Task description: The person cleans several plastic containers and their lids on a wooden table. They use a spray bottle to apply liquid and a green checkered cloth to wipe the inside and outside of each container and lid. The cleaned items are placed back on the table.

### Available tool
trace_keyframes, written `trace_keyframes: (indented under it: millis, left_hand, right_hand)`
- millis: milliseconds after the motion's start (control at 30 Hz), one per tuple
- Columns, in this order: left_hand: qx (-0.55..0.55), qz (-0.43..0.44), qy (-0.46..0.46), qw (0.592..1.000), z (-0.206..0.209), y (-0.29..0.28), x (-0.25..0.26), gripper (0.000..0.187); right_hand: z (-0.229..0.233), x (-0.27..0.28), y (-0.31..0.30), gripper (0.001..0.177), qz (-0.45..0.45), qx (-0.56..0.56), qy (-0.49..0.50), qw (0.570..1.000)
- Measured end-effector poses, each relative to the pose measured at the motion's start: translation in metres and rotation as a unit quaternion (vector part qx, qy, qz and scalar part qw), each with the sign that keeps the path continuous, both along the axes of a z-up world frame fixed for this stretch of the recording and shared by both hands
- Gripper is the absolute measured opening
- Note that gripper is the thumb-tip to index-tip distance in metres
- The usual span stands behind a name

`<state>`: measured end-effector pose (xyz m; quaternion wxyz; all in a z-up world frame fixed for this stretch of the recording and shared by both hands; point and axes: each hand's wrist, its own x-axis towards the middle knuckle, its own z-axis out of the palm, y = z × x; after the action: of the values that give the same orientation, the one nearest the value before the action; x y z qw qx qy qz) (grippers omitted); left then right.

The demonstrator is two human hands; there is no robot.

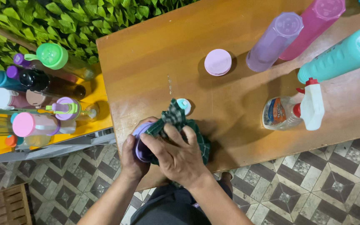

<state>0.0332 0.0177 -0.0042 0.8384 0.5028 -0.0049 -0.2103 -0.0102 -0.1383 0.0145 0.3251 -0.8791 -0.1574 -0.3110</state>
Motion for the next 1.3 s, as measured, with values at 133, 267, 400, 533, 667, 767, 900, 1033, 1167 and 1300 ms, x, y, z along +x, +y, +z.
trace_keyframes:
  millis: [133,267,400,533,667,767,900,1033,1167,1300]
  left_hand:
    - [0.032,0.026,-0.085,0.996,-0.001,-0.001,0.005,0.087]
    - [0.046,0.032,-0.123,0.991,-0.005,-0.012,0.005,0.089]
    - [0.092,0.02,-0.185,0.978,-0.001,-0.029,-0.002,0.09]
    - [0.001,0.025,-0.093,0.995,0.006,-0.038,0.0,0.088]
    - [0.048,0.077,-0.104,0.99,0.005,-0.042,0.004,0.087]
    - [0.003,0.057,-0.049,0.997,0.004,-0.042,0.003,0.086]
    - [-0.05,0.022,-0.036,0.998,0.006,-0.039,0.0,0.082]
    - [-0.024,0.046,-0.046,0.998,0.005,-0.02,0.003,0.077]
    - [-0.06,0.052,0.029,0.996,0.003,-0.001,0.008,0.075]
    - [-0.068,0.08,0.073,0.992,-0.006,0.016,0.007,0.072]
  right_hand:
    - [-0.003,-0.005,-0.001,0.064,-0.006,-0.038,0.111,0.993]
    - [-0.002,-0.02,-0.007,0.072,0.139,0.229,0.284,0.921]
    - [0.004,-0.013,-0.027,0.081,0.17,0.248,0.196,0.933]
    - [0.007,0.004,-0.042,0.078,0.04,-0.066,0.045,0.996]
    - [0.003,-0.007,-0.045,0.082,0.107,0.017,0.176,0.978]
    - [-0.003,-0.015,-0.042,0.083,0.201,0.141,0.171,0.954]
    - [-0.011,-0.006,-0.034,0.077,0.152,0.0,0.14,0.978]
    - [-0.003,-0.007,-0.018,0.086,0.157,0.111,0.133,0.972]
    - [0.015,-0.001,-0.013,0.077,0.168,-0.015,0.158,0.973]
    - [0.011,0.006,0.005,0.076,0.067,-0.097,0.135,0.984]
